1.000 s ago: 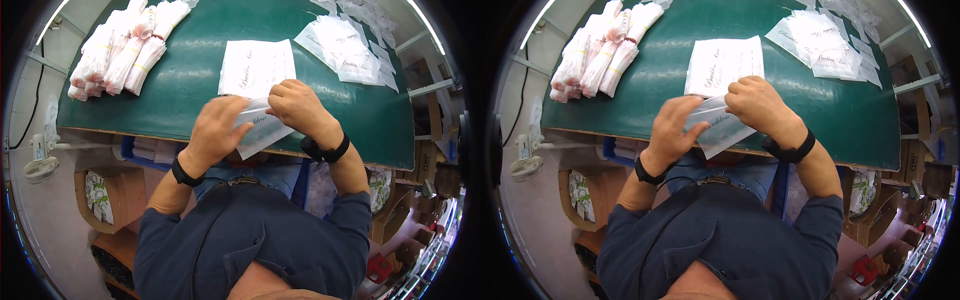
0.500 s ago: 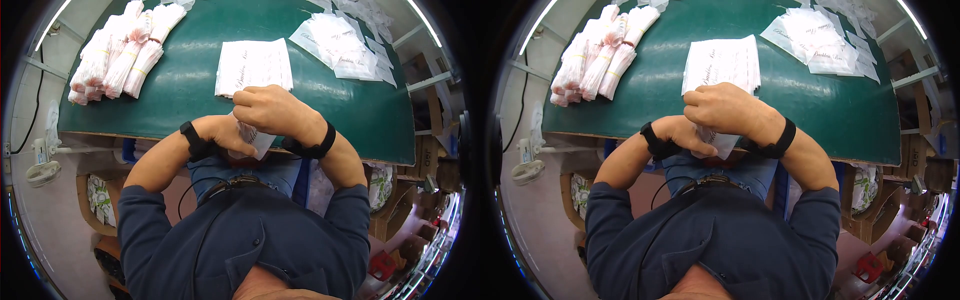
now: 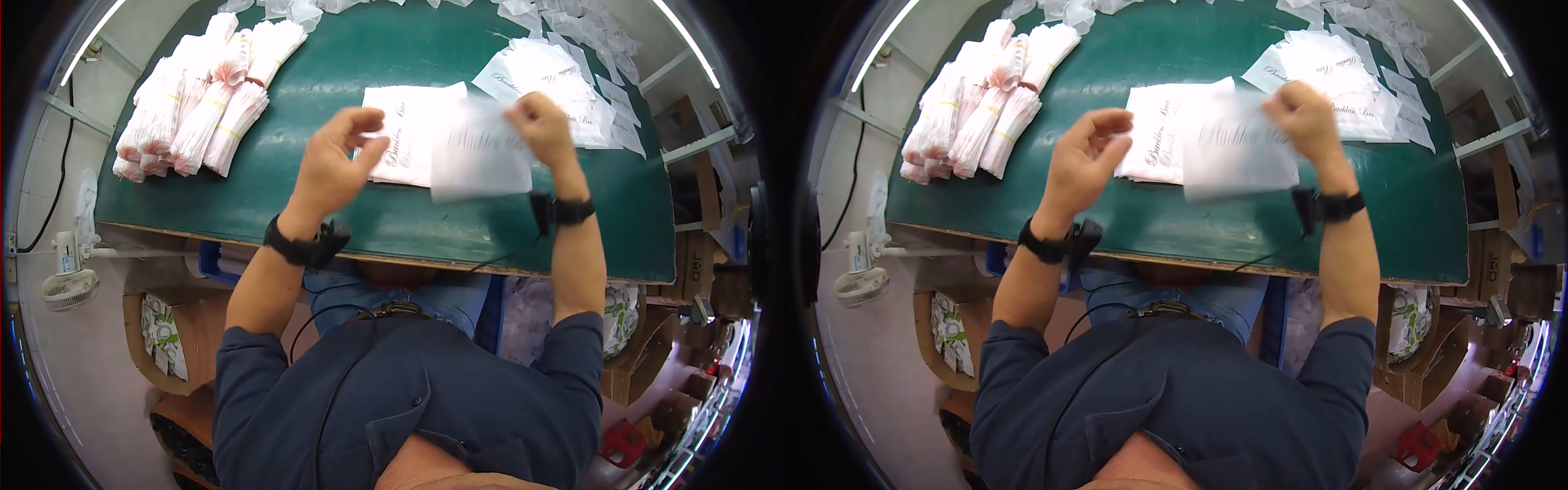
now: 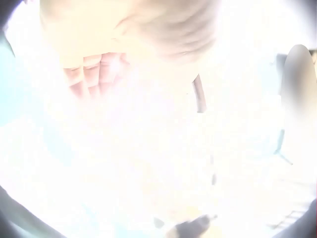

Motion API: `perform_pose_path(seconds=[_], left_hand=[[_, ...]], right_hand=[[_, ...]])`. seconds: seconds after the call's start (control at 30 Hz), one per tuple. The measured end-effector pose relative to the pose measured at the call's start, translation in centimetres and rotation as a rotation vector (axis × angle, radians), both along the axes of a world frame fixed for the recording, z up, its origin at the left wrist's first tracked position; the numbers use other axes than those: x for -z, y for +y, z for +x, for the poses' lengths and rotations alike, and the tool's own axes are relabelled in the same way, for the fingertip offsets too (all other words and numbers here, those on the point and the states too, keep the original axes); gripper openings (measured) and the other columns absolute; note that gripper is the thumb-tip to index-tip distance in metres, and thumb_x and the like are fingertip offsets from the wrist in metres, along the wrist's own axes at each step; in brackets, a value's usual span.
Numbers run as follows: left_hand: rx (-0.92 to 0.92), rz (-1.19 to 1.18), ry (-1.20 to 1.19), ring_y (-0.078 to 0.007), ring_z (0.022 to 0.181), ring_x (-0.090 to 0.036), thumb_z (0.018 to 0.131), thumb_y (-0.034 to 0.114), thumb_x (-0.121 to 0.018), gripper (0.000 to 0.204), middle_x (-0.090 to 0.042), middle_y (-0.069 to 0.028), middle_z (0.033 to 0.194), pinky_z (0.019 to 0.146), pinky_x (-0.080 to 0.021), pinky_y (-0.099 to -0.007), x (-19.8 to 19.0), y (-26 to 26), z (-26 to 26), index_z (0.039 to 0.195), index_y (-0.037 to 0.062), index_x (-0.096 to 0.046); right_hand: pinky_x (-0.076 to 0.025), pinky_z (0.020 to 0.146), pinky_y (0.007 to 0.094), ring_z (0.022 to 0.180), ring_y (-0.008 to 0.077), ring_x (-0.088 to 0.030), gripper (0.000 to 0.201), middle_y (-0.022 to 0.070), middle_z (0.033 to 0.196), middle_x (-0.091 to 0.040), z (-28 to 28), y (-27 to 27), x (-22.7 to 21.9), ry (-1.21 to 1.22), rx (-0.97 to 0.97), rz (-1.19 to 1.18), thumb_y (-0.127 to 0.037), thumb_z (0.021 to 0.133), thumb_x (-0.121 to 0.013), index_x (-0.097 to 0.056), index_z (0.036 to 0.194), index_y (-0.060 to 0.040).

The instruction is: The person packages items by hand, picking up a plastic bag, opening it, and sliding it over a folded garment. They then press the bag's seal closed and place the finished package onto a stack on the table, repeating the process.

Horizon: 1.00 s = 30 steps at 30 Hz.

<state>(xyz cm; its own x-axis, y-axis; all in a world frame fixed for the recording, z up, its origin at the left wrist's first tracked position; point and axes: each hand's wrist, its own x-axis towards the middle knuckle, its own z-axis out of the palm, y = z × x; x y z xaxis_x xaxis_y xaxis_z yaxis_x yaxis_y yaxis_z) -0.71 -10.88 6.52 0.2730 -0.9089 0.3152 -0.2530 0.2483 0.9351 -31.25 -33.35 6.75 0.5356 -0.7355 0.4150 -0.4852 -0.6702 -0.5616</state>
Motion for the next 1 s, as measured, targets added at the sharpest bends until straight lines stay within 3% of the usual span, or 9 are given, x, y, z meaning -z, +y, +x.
perform_pose_path(seconds=[0.07,0.17,0.23,0.37,0.4,0.47,0.63,0.73,1.0], left_hand=[[-0.113,0.067,-0.217,-0.0330,0.104,-0.074,0.091,0.035,-0.083,0.062,-0.075,-0.0196,0.119,0.094,-0.058,-0.0397,4.7,-2.1,3.1,0.137,-0.0030,-0.065],[-0.254,0.197,-0.451,-0.0324,0.100,-0.074,0.090,0.034,-0.084,0.061,-0.075,-0.0188,0.115,0.092,-0.058,-0.0400,9.6,-3.6,5.0,0.135,-0.0029,-0.067],[-0.300,0.366,-0.460,-0.0312,0.097,-0.074,0.089,0.034,-0.084,0.059,-0.076,-0.0174,0.110,0.089,-0.059,-0.0402,11.1,-4.5,5.6,0.133,-0.0030,-0.068],[-0.248,0.469,-0.381,-0.0278,0.092,-0.074,0.090,0.032,-0.084,0.048,-0.077,-0.0143,0.105,0.085,-0.059,-0.0405,10.0,-4.8,5.5,0.123,-0.0013,-0.073],[-0.245,0.468,-0.389,-0.0278,0.092,-0.074,0.090,0.032,-0.084,0.048,-0.077,-0.0143,0.105,0.085,-0.059,-0.0405,9.6,-4.8,5.3,0.123,-0.0013,-0.073],[-0.305,0.332,-0.385,-0.0261,0.088,-0.074,0.091,0.026,-0.082,0.037,-0.077,-0.0130,0.100,0.082,-0.059,-0.0387,8.9,-4.2,4.3,0.116,0.0000,-0.076],[-0.291,0.041,-0.183,-0.0241,0.081,-0.073,0.094,0.015,-0.078,0.018,-0.076,-0.0127,0.094,0.075,-0.058,-0.0346,5.9,-2.1,1.1,0.106,0.0017,-0.076],[-0.215,-0.043,-0.263,-0.0246,0.077,-0.072,0.094,0.011,-0.076,0.014,-0.074,-0.0130,0.090,0.072,-0.057,-0.0337,2.6,-0.3,-1.8,0.104,0.0013,-0.076],[-0.138,0.015,-0.257,-0.0257,0.071,-0.071,0.094,0.008,-0.076,0.011,-0.073,-0.0145,0.086,0.066,-0.056,-0.0345,2.5,3.8,-2.8,0.101,-0.0002,-0.074]], right_hand=[[-0.059,0.084,0.0405,0.097,0.0301,-0.073,0.022,0.0114,0.115,-0.075,-2.6,-3.6,1.9,0.014,0.231,0.139,-0.015,0.090,-0.084,-0.076,0.108,-0.0061],[-0.055,0.104,0.0436,0.125,0.0362,-0.067,0.040,0.0164,0.139,-0.069,-3.8,-6.3,5.7,0.195,0.592,-0.738,-0.019,0.090,-0.083,-0.074,0.127,-0.0087],[-0.048,0.116,0.0467,0.140,0.0395,-0.057,0.049,0.0186,0.149,-0.063,-0.2,-2.3,5.0,0.127,0.415,-0.623,-0.018,0.089,-0.083,-0.069,0.135,-0.0088],[-0.050,0.114,0.0452,0.136,0.0376,-0.060,0.046,0.0184,0.145,-0.065,6.1,6.0,5.2,0.070,-0.235,-0.282,-0.014,0.084,-0.084,-0.073,0.128,-0.0075],[-0.050,0.114,0.0452,0.136,0.0376,-0.060,0.046,0.0184,0.145,-0.065,6.8,6.9,5.4,0.063,-0.230,-0.282,-0.014,0.084,-0.084,-0.073,0.128,-0.0075],[-0.051,0.112,0.0455,0.131,0.0355,-0.063,0.042,0.0153,0.137,-0.070,7.9,7.9,5.6,0.421,-0.418,-0.008,-0.013,0.083,-0.084,-0.074,0.123,-0.0074],[-0.050,0.115,0.0472,0.115,0.0323,-0.068,0.035,0.0105,0.120,-0.075,10.1,9.6,2.5,0.130,-0.191,-0.161,-0.014,0.083,-0.084,-0.074,0.116,-0.0074],[-0.049,0.117,0.0494,0.099,0.0302,-0.071,0.028,0.0070,0.102,-0.075,11.5,11.8,-1.8,-0.096,-0.226,-0.636,-0.013,0.084,-0.083,-0.074,0.110,-0.0083],[-0.046,0.120,0.0518,0.109,0.0261,-0.072,0.021,0.0046,0.108,-0.073,8.0,11.3,-0.7,0.207,-0.369,-0.359,-0.006,0.085,-0.080,-0.074,0.104,-0.0105]])
